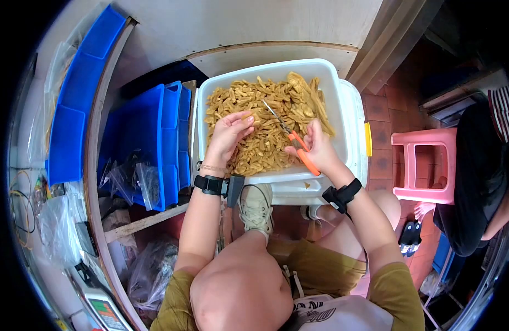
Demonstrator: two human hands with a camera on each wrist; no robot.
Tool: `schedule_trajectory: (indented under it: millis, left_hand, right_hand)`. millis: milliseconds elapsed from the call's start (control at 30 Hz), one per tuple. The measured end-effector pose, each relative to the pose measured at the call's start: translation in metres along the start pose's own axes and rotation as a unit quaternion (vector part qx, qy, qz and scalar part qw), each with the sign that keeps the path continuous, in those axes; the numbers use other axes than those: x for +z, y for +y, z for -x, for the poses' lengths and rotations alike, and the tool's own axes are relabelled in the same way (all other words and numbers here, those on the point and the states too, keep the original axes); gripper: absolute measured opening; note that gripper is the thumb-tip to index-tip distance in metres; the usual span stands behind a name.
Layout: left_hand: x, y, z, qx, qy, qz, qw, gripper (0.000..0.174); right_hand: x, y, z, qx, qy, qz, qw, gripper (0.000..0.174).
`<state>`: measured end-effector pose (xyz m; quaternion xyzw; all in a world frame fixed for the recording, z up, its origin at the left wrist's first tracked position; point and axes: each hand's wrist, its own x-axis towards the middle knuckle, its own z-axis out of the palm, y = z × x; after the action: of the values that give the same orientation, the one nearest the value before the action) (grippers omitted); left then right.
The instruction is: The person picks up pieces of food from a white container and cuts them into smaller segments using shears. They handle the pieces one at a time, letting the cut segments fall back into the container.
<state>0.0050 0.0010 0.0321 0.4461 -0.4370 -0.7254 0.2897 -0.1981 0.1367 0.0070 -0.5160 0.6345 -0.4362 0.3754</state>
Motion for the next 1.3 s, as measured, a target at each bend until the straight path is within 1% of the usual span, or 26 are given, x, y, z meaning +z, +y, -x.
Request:
schedule_trajectory:
  millis: [100,167,200,267,300,367,400,467,600,667,700,767,800,867,900,967,1000,1067,1100,1167,1300]
  left_hand:
    - [0.002,0.003,0.004,-0.009,0.009,0.019,1.0,0.027]
    - [0.005,0.007,0.007,-0.032,0.027,0.044,0.998,0.023]
    - [0.0,0.003,0.004,-0.031,0.027,0.044,0.998,0.023]
    - [-0.011,-0.005,-0.002,-0.013,0.033,0.094,0.995,0.021]
    - [-0.008,-0.004,-0.001,-0.013,0.033,0.093,0.995,0.021]
    - [0.0,-0.005,0.003,0.032,0.06,0.108,0.992,0.022]
    - [0.003,-0.005,0.004,0.032,0.06,0.108,0.992,0.022]
    - [0.008,-0.006,0.006,0.067,0.067,0.083,0.992,0.022]
    - [0.014,-0.007,0.008,0.066,0.061,0.085,0.992,0.021]
    - [0.014,-0.009,0.007,0.058,0.037,0.052,0.996,0.019]
    - [0.014,-0.01,0.007,0.058,0.037,0.052,0.996,0.019]
    - [0.016,-0.011,0.008,0.055,-0.005,0.07,0.996,0.015]
    - [0.014,-0.012,0.007,0.055,-0.004,0.07,0.996,0.015]
    - [0.009,-0.015,0.004,0.015,-0.09,0.087,0.992,0.014]
    - [0.01,-0.012,0.005,0.015,-0.09,0.087,0.992,0.014]
    - [0.011,-0.008,0.006,-0.014,-0.113,0.076,0.991,0.014]
    - [0.01,-0.006,0.005,-0.015,-0.113,0.076,0.991,0.014]
    - [0.01,-0.004,0.004,-0.042,-0.108,0.073,0.991,0.012]
    - [0.009,-0.004,0.004,-0.042,-0.108,0.073,0.991,0.012]
    - [0.008,-0.004,0.003,-0.058,-0.109,0.104,0.987,0.011]
    - [0.002,-0.007,-0.002,-0.059,-0.124,0.099,0.986,0.011]
  right_hand:
    - [0.0,-0.001,0.0,-0.016,0.008,-0.004,1.0,0.06]
    - [-0.002,-0.004,0.001,-0.002,-0.022,0.007,1.0,0.062]
    - [-0.002,-0.004,0.002,-0.002,-0.021,0.007,1.0,0.062]
    - [-0.002,-0.004,0.002,-0.003,-0.042,0.029,0.999,0.064]
    - [-0.002,-0.004,0.002,-0.003,-0.042,0.029,0.999,0.064]
    - [-0.003,-0.004,0.001,0.001,-0.044,0.057,0.997,0.064]
    - [-0.003,-0.004,0.001,0.001,-0.044,0.057,0.997,0.064]
    - [-0.003,-0.005,0.001,0.009,-0.054,0.052,0.997,0.064]
    - [-0.003,-0.004,0.002,-0.006,-0.057,0.041,0.998,0.063]
    - [-0.004,-0.004,0.002,0.013,-0.078,0.024,0.997,0.062]
    - [-0.004,-0.004,0.002,0.013,-0.078,0.024,0.997,0.062]
    - [-0.004,-0.004,0.002,0.004,-0.083,0.004,0.996,0.062]
    - [-0.004,-0.004,0.002,0.004,-0.084,0.004,0.996,0.062]
    - [-0.004,-0.002,0.002,0.003,-0.084,0.036,0.996,0.065]
    - [-0.003,-0.001,0.003,0.003,-0.084,0.036,0.996,0.065]
    - [0.0,0.003,0.003,-0.044,-0.051,0.037,0.997,0.068]
    - [0.0,0.004,0.003,-0.044,-0.052,0.037,0.997,0.068]
    - [-0.001,0.004,0.002,-0.04,-0.042,0.064,0.996,0.076]
    - [-0.001,0.002,0.003,-0.04,-0.042,0.064,0.996,0.076]
    - [-0.003,-0.004,0.003,-0.01,-0.058,0.073,0.996,0.074]
    - [-0.002,-0.003,0.004,-0.027,-0.039,0.087,0.995,0.068]
